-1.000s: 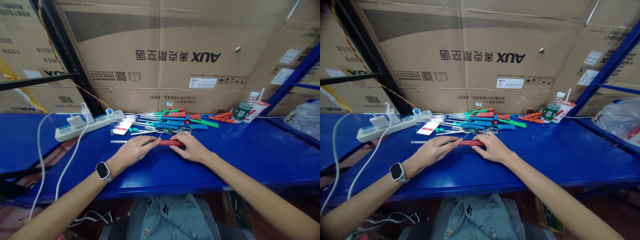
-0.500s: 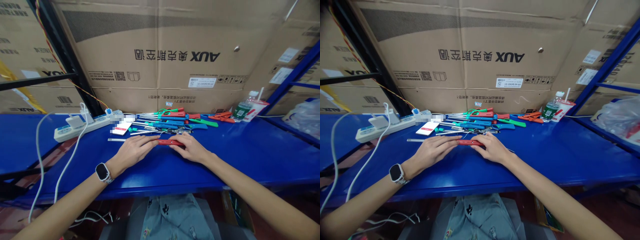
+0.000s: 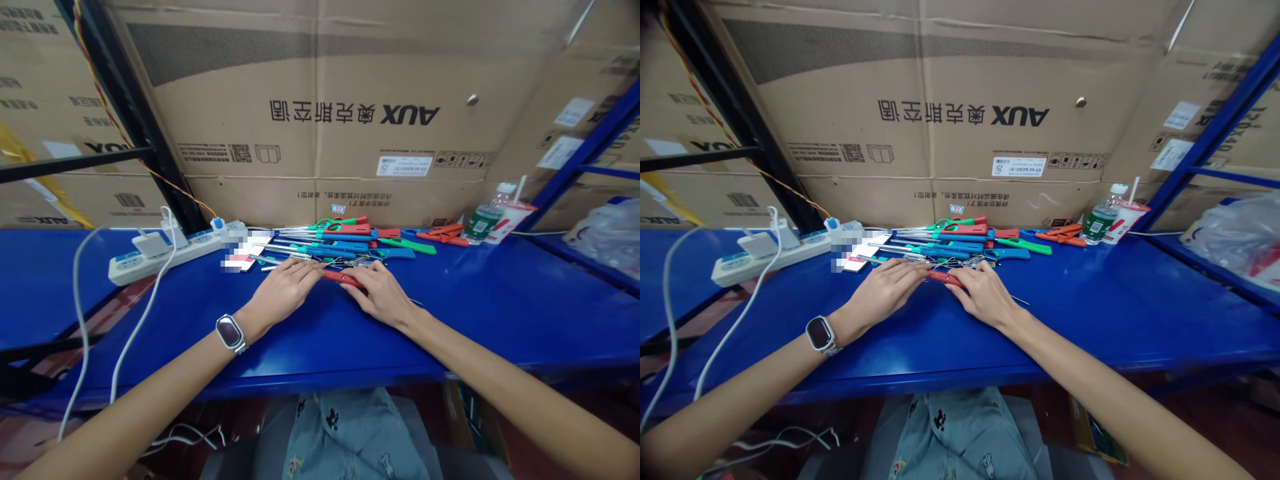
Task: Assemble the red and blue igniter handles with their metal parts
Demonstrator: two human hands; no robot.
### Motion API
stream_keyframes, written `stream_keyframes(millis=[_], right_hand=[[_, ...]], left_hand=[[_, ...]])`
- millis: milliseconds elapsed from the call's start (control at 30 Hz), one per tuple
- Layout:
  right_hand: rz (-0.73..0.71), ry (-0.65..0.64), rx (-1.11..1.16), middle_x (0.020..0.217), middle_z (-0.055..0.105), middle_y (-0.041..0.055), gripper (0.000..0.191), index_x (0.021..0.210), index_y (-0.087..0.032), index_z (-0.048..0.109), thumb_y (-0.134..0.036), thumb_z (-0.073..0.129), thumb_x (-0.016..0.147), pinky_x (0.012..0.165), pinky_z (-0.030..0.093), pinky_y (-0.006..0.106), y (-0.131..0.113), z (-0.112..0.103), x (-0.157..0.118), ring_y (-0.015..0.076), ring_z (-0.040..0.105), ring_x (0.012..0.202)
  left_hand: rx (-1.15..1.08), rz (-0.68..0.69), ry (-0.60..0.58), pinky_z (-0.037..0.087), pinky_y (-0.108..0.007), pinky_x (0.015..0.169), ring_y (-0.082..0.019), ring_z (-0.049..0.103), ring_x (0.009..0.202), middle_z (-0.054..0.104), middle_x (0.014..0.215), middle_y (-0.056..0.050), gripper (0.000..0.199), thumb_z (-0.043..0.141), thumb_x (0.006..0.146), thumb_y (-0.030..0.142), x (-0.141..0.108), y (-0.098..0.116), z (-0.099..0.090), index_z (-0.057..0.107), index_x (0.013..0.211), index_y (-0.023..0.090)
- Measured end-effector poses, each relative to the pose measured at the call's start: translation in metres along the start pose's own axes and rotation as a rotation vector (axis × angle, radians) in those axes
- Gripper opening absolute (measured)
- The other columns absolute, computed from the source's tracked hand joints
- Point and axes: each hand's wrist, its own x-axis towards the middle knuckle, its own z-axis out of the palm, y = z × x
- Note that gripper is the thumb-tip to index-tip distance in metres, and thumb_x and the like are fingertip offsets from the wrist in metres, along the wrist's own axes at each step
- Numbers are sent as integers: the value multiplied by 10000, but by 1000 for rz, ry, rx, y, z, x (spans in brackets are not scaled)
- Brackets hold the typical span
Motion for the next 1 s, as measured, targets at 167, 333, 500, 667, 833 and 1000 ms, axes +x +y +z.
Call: stream_keyframes(millis=[167, 333, 500, 667, 833, 1000], right_hand=[[-9, 21, -14, 1085, 776, 112, 216, 1133, -161, 661, -315, 541, 1039, 820, 406, 378, 1, -5, 0, 234, 679, 851], [-3, 0, 6, 1071, 773, 98, 192, 1083, -180, 655, -319, 527, 1045, 809, 390, 365, 3, -8, 0, 224, 681, 864], [-64, -46, -23, 1003, 777, 70, 223, 1102, -181, 655, -322, 486, 1070, 790, 354, 367, 5, -10, -1, 210, 672, 832], [-66, -36, -51, 1009, 776, 88, 251, 1122, -169, 665, -341, 494, 1057, 797, 369, 370, 4, -8, 1, 222, 671, 831], [-87, -30, -95, 1038, 788, 84, 315, 1210, -180, 684, -377, 481, 1069, 776, 366, 374, 3, -6, 3, 224, 675, 831], [-112, -57, -104, 1025, 774, 87, 299, 1199, -171, 682, -346, 474, 1074, 796, 375, 370, 2, -5, 3, 228, 678, 902]], left_hand=[[-198, -116, -71, 590, -397, 894, -243, 710, 1053, 722, 1178, -125, 286, 499, 1067, 302, 8, -14, -10, 600, 1290, 153], [-365, -78, -138, 587, -379, 880, -221, 704, 1017, 703, 1141, -92, 249, 495, 1067, 321, 13, -25, -14, 676, 1180, 193], [-397, -102, -153, 573, -347, 784, -200, 690, 901, 684, 1034, -74, 251, 474, 1075, 321, 12, -19, -11, 671, 1156, 189], [-387, -111, -141, 565, -334, 773, -194, 684, 890, 667, 1021, -71, 253, 466, 1082, 329, 9, -16, -11, 662, 1146, 182], [-364, -111, -125, 567, -351, 776, -196, 673, 873, 666, 1014, -76, 279, 490, 1074, 362, 9, -14, -10, 691, 1152, 186], [-456, -146, -106, 577, -386, 866, -202, 678, 953, 676, 1109, -91, 264, 537, 1054, 364, 8, -11, -7, 727, 1141, 203]])
